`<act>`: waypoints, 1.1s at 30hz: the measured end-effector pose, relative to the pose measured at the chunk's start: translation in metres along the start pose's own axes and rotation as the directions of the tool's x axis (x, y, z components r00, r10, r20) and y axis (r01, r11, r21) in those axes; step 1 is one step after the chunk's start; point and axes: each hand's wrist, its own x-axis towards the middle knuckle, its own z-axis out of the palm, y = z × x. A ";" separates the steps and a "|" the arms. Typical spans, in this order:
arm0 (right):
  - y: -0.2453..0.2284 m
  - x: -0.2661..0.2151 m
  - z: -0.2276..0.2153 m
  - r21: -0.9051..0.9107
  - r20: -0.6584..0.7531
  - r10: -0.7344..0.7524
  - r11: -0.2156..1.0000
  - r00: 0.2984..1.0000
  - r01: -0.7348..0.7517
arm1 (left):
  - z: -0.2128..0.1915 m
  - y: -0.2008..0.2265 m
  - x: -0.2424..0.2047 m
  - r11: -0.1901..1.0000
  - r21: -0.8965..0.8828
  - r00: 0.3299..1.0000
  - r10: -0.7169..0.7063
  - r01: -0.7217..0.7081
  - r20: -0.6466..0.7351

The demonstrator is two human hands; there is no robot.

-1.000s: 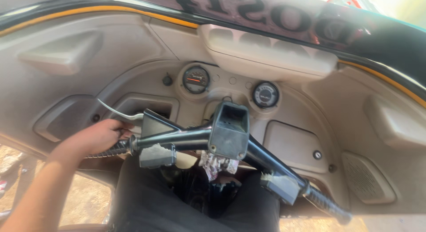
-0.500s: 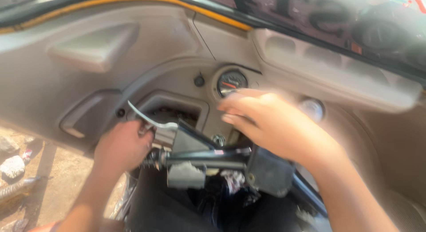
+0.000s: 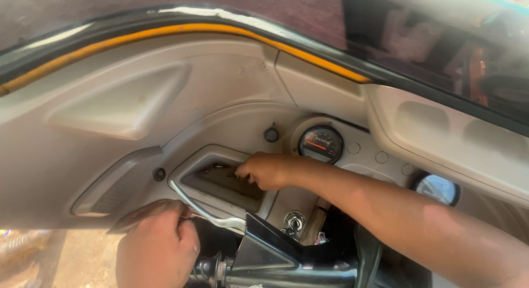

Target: The person removes a plastic cover from the steering column, handles small screws and a component with wires, and then reattaches the parts using a green-handled screwdriver and their hands.

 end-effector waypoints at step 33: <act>-0.012 0.014 0.025 -0.248 0.065 0.224 0.948 0.973 -0.201 | -0.018 0.006 -0.006 0.977 -0.155 0.988 0.153 -0.147 0.028</act>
